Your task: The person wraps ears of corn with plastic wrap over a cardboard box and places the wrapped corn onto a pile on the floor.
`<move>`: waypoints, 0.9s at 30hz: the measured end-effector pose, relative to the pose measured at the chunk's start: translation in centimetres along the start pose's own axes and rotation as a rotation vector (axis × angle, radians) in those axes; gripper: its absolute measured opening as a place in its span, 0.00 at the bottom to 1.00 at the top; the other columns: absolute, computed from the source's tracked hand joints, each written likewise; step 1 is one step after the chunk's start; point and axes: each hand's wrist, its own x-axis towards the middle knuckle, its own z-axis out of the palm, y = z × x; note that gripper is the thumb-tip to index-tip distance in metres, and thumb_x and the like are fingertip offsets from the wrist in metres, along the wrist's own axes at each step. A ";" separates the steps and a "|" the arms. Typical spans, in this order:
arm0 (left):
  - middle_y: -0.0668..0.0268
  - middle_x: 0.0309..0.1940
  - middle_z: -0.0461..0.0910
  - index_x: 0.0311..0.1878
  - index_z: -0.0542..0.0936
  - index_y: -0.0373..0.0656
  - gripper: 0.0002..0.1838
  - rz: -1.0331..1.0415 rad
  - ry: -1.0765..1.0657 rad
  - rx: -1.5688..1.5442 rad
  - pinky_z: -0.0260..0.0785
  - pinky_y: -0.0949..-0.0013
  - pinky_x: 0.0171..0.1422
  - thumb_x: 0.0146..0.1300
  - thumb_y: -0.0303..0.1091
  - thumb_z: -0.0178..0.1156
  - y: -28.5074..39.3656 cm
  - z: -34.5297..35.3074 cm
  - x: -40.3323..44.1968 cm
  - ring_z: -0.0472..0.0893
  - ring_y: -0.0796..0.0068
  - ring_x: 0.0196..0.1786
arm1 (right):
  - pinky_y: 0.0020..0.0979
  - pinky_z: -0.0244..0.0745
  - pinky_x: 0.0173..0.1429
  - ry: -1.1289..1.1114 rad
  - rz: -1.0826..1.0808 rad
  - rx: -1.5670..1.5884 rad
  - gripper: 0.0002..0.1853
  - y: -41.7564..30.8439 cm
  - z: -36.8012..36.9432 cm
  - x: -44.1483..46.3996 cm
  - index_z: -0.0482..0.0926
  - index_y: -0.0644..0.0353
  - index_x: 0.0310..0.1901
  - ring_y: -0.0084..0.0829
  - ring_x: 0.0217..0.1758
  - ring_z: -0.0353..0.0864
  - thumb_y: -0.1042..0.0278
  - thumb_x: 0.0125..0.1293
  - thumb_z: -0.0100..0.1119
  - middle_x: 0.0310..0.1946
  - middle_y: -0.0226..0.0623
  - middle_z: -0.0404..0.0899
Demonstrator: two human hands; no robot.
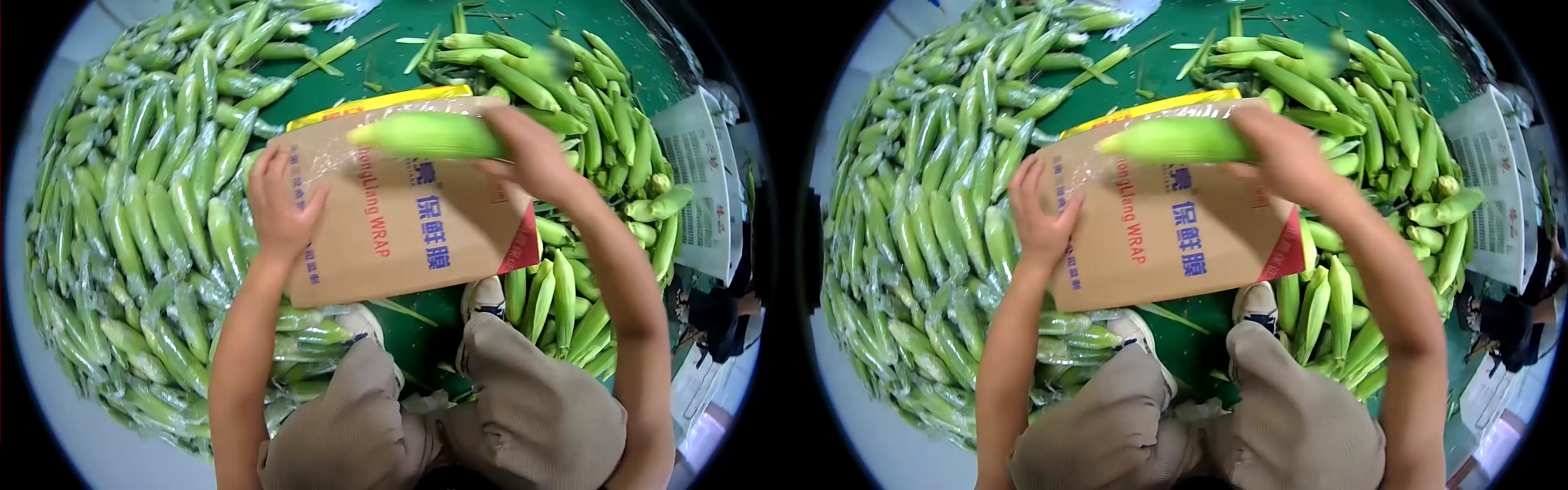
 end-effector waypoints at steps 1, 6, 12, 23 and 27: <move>0.56 0.73 0.74 0.72 0.77 0.47 0.40 0.152 0.062 -0.005 0.62 0.49 0.80 0.56 0.44 0.79 -0.1 0.2 1.2 0.70 0.53 0.77 | 0.47 0.79 0.61 0.120 -0.212 -0.013 0.28 -1.0 2.3 3.1 0.76 0.57 0.61 0.54 0.58 0.81 0.61 0.61 0.77 0.51 0.46 0.80; 0.58 0.66 0.79 0.76 0.75 0.62 0.44 0.033 -0.555 -0.048 0.71 0.54 0.72 0.53 0.45 0.81 2.1 2.6 7.3 0.77 0.52 0.69 | 0.45 0.70 0.75 -0.065 -0.299 0.147 0.38 -0.8 7.1 8.2 0.73 0.57 0.69 0.51 0.72 0.73 0.60 0.59 0.79 0.64 0.47 0.76; 0.62 0.61 0.80 0.75 0.76 0.65 0.43 -0.042 -0.567 -0.061 0.73 0.54 0.71 0.54 0.43 0.80 1.7 2.4 8.6 0.79 0.54 0.65 | 0.45 0.73 0.70 -0.063 -0.042 0.056 0.33 4.2 2.7 0.9 0.79 0.52 0.67 0.48 0.65 0.77 0.58 0.61 0.78 0.59 0.44 0.78; 0.57 0.65 0.75 0.79 0.72 0.70 0.46 -0.040 -0.903 -0.072 0.72 0.51 0.74 0.54 0.51 0.78 0.5 2.8 11.6 0.77 0.50 0.69 | 0.43 0.83 0.51 0.499 -0.200 0.141 0.10 1.3 6.8 1.8 0.84 0.60 0.49 0.51 0.47 0.88 0.77 0.68 0.67 0.43 0.42 0.88; 0.53 0.67 0.76 0.78 0.73 0.58 0.46 -0.048 -0.919 -0.118 0.74 0.55 0.72 0.54 0.48 0.80 0.8 3.0 12.5 0.79 0.53 0.67 | 0.48 0.76 0.64 0.129 -0.253 -0.011 0.34 -1.5 8.0 7.2 0.77 0.63 0.58 0.52 0.58 0.79 0.47 0.58 0.78 0.51 0.45 0.81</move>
